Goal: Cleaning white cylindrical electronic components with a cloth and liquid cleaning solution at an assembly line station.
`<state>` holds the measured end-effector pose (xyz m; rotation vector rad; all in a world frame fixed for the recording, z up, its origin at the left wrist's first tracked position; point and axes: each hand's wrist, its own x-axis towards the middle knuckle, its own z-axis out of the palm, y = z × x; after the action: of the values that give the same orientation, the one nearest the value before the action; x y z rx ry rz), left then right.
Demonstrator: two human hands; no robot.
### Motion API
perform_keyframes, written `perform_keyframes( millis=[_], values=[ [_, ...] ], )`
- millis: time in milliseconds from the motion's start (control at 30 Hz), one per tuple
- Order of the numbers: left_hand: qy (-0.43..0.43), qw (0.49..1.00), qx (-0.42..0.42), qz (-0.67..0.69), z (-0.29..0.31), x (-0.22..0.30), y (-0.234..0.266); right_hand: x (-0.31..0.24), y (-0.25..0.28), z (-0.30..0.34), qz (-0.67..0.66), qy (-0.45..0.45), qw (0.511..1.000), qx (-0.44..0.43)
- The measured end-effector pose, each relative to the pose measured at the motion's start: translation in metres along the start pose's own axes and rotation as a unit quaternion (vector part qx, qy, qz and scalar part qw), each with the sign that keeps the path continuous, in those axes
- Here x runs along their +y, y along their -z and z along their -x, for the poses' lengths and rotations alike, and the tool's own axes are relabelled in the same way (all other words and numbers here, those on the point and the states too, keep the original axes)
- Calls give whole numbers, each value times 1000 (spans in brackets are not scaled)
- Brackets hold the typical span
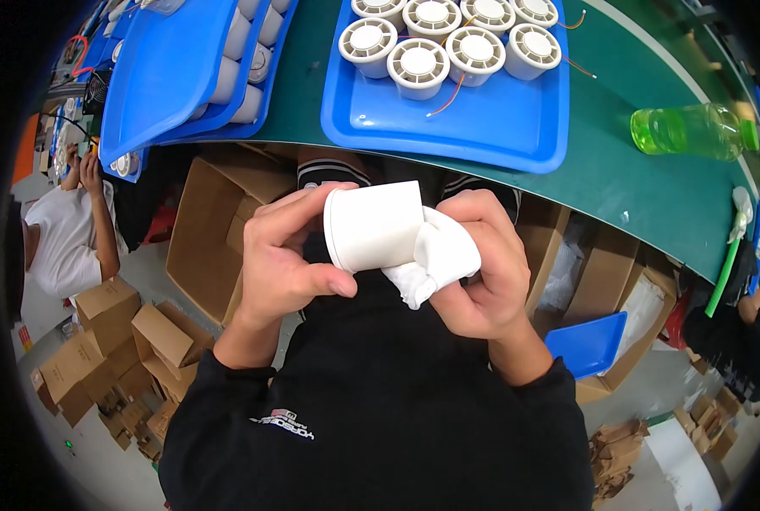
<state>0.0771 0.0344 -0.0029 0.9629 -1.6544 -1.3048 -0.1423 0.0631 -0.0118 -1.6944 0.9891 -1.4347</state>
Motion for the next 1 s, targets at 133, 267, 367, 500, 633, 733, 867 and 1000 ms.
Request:
perform_keyframes(
  millis=[133,267,367,500,633,733,867,1000],
  values=[
    [104,982,19,156,1,4,-7,5,-1,0,25,30,999,-1],
    [238,943,-9,231,-1,1,-6,8,-6,1,69,66,995,6],
    [292,909,-33,295,-4,-1,-5,6,-8,-4,131,112,985,7],
    [416,831,-22,368,-13,5,-8,15,-4,1,187,149,971,-9],
    [454,796,-40,399,-16,3,-14,18,1,4,200,154,967,21],
    [435,813,-17,387,-20,12,-16,20,9,9,190,142,970,54],
    [-20,996,15,-91,-49,22,-11,20,29,24,159,34,956,242],
    [-205,897,-66,-387,-111,52,-36,27,47,35,60,8,932,357]
  ],
)
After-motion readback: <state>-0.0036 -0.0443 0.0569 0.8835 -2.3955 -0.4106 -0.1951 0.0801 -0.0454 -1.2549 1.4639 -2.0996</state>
